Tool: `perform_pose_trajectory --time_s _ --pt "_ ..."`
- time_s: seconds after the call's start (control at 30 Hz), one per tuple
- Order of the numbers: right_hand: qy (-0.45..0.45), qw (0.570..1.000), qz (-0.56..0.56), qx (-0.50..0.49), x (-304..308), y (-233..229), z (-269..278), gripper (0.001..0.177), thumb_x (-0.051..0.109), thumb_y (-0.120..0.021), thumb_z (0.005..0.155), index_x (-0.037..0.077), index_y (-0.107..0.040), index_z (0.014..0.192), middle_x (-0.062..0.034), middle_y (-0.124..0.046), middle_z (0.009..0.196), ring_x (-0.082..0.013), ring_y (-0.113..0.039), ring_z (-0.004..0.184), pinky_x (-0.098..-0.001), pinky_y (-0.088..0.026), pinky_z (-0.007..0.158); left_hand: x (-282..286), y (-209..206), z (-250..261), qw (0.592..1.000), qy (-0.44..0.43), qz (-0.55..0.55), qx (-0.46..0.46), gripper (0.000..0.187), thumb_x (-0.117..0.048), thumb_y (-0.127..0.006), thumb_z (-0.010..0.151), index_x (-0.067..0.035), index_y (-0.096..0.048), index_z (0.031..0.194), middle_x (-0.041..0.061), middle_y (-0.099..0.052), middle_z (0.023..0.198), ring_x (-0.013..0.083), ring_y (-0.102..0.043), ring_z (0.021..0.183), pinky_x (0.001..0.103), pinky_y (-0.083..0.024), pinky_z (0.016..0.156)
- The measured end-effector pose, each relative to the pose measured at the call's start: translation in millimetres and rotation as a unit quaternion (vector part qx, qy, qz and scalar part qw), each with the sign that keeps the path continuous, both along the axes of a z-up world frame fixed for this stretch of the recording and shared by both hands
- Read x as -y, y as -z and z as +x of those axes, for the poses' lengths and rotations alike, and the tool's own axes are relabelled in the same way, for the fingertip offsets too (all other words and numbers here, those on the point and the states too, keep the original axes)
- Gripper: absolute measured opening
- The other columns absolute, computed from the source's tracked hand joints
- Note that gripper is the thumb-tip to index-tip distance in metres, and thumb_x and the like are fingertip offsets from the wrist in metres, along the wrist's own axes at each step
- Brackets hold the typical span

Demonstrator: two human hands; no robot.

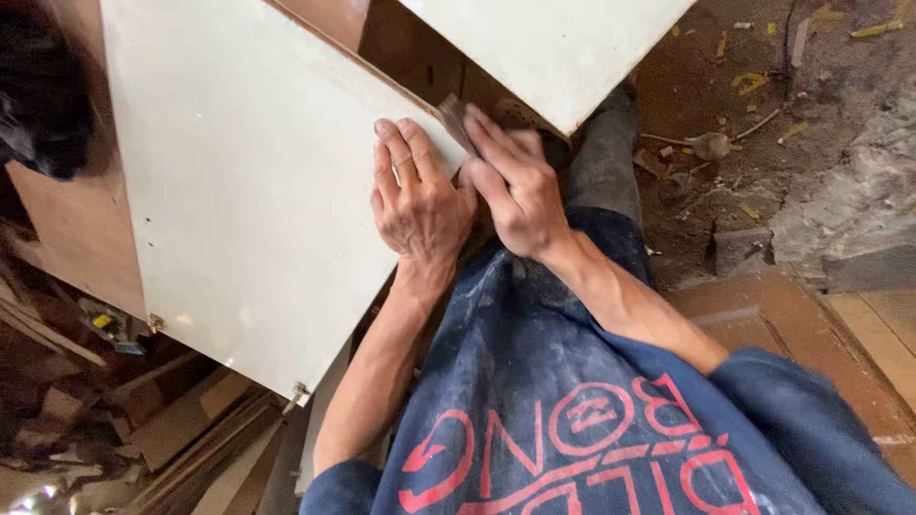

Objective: The person sands the edge of a white cabinet door with a sanding block, then flips the door to sand the opposite edge. They then apply a dark edge banding strip to the sanded edge, pressing it into place by hand.

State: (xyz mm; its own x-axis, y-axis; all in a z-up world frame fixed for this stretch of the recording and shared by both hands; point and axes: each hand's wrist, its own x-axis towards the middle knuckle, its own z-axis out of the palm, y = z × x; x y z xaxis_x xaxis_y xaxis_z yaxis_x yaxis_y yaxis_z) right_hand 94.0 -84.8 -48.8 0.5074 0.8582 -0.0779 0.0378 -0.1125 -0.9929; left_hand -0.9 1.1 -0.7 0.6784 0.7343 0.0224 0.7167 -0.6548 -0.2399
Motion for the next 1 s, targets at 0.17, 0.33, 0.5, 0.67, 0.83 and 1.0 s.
perform_pose_trajectory --time_s 0.17,0.33,0.5,0.67,0.83,1.0 --pt "-0.002 1.0 -0.022 -0.007 -2 -3 1 0.045 0.024 -0.051 0.111 -0.001 -0.054 0.149 -0.0166 -0.055 0.155 -0.0325 -0.058 0.133 -0.0383 -0.044 0.115 -1 -3 1 1.0 0.0 -0.001 0.005 0.067 -0.047 -0.066 0.096 0.007 -0.062 0.136 0.03 -0.061 0.138 0.0373 -0.064 0.124 0.043 -0.059 0.088" --pt "-0.015 1.0 -0.01 0.021 0 -3 2 0.045 0.022 -0.05 0.111 -0.002 -0.054 0.149 -0.0156 -0.054 0.155 -0.0299 -0.06 0.13 -0.0377 -0.045 0.113 6 -2 -1 1.0 -0.011 0.001 0.006 0.063 -0.044 -0.066 0.098 0.006 -0.06 0.138 0.027 -0.061 0.141 0.0351 -0.064 0.127 0.042 -0.059 0.09" --pt "0.006 1.0 0.001 0.007 -11 -6 7 0.043 0.02 -0.054 0.111 -0.002 -0.056 0.147 -0.0155 -0.055 0.155 -0.0327 -0.058 0.138 -0.0406 -0.042 0.119 -4 -2 3 1.0 -0.002 0.0 0.007 0.068 -0.047 -0.065 0.095 0.006 -0.06 0.137 0.029 -0.06 0.139 0.0389 -0.064 0.125 0.044 -0.058 0.088" --pt "-0.01 1.0 -0.025 -0.006 -2 -7 3 0.044 0.02 -0.054 0.107 -0.002 -0.058 0.145 -0.0158 -0.057 0.153 -0.03 -0.058 0.125 -0.036 -0.047 0.112 5 -2 -2 1.0 -0.014 -0.004 0.007 0.066 -0.045 -0.065 0.098 0.006 -0.058 0.14 0.028 -0.058 0.143 0.0382 -0.063 0.127 0.044 -0.058 0.093" --pt "-0.032 0.999 -0.03 -0.026 -11 6 7 0.044 0.022 -0.05 0.109 0.003 -0.056 0.148 -0.0128 -0.055 0.155 -0.0256 -0.061 0.114 -0.0359 -0.047 0.113 6 0 -1 1.0 -0.017 -0.013 0.003 0.068 -0.048 -0.065 0.098 0.006 -0.059 0.14 0.029 -0.058 0.143 0.0387 -0.063 0.127 0.044 -0.058 0.094" --pt "0.004 0.976 0.049 -0.213 0 12 15 0.046 0.026 -0.043 0.118 0.001 -0.048 0.156 -0.0159 -0.045 0.165 -0.028 -0.039 0.157 -0.0374 -0.035 0.133 1 -6 0 1.0 -0.007 -0.021 0.001 0.076 -0.054 -0.069 0.097 0.007 -0.058 0.14 0.029 -0.058 0.142 0.0384 -0.062 0.128 0.044 -0.057 0.097"
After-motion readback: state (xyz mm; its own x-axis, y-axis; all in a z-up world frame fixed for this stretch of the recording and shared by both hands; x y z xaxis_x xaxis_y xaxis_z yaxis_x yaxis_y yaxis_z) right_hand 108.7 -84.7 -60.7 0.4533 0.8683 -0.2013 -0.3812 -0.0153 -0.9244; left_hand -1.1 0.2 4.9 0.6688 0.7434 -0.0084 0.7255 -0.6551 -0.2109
